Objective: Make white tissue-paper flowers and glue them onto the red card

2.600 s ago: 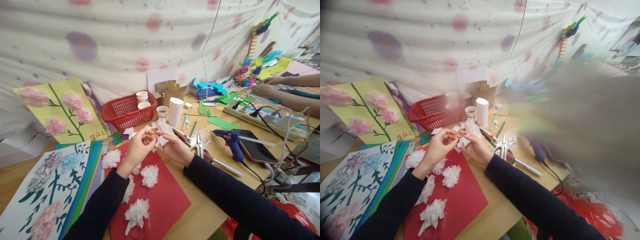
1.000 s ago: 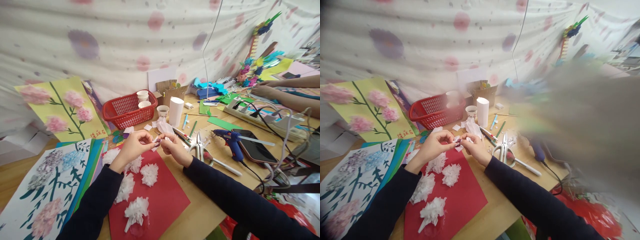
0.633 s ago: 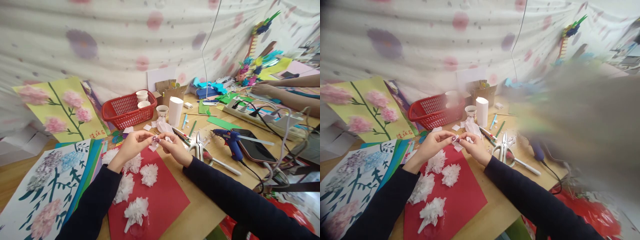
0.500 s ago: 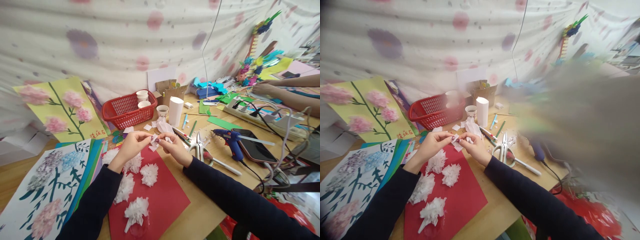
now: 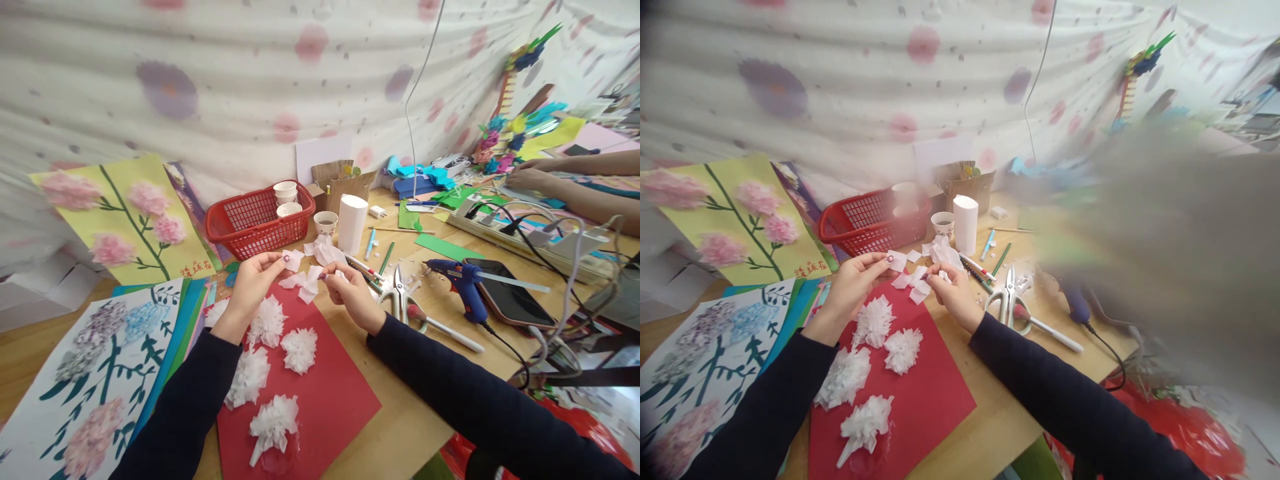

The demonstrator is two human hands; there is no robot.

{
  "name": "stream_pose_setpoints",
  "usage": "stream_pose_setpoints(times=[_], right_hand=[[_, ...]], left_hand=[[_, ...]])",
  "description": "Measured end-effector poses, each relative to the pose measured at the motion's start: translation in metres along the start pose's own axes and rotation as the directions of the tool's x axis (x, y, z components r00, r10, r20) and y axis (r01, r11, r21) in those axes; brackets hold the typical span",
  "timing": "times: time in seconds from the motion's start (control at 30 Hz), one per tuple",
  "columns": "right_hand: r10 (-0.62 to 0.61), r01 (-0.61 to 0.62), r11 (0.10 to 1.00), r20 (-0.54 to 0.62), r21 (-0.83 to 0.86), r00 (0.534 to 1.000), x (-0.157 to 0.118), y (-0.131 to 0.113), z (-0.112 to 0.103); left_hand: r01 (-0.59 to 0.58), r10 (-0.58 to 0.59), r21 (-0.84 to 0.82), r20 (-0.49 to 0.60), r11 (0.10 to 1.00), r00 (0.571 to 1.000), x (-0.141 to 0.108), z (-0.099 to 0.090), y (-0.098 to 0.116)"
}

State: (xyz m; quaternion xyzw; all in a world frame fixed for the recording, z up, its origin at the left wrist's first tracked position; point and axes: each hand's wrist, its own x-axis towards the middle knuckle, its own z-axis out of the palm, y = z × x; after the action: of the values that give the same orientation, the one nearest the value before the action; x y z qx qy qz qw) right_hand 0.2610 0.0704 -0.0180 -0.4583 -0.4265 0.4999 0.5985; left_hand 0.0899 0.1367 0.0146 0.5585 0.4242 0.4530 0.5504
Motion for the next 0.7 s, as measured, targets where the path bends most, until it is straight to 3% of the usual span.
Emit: stream_pose_setpoints(times=[0.17,0.33,0.47,0.53,0.6,0.7], right_hand=[[0.004,-0.004,1.000,-0.020,0.018,1.000,0.000,-0.001,0.000],[0.012,-0.009,0.996,-0.031,0.088,0.999,0.000,-0.001,0.000],[0.016,-0.014,0.996,-0.021,0.089,1.000,0.000,-0.001,0.001],[0.011,-0.009,0.997,-0.019,0.075,1.000,0.000,-0.001,0.001],[0.007,-0.005,0.998,-0.019,0.063,1.000,0.000,0.000,0.001],[0.000,0.001,0.999,-0.022,0.051,1.000,0.000,0.000,0.001]], left_hand=[[0.010,-0.011,0.013,0.045,1.000,0.999,0.001,-0.001,-0.003],[0.073,-0.107,0.263,0.118,0.962,0.987,0.004,0.002,-0.022],[0.069,-0.124,0.358,0.134,0.931,0.983,0.006,0.004,-0.036],[0.025,-0.069,0.387,0.101,0.922,0.992,0.005,0.004,-0.034],[-0.100,0.087,0.454,0.050,0.885,0.995,0.002,0.005,-0.025],[-0.317,0.324,0.527,0.082,0.788,0.942,-0.006,0.007,-0.007]])
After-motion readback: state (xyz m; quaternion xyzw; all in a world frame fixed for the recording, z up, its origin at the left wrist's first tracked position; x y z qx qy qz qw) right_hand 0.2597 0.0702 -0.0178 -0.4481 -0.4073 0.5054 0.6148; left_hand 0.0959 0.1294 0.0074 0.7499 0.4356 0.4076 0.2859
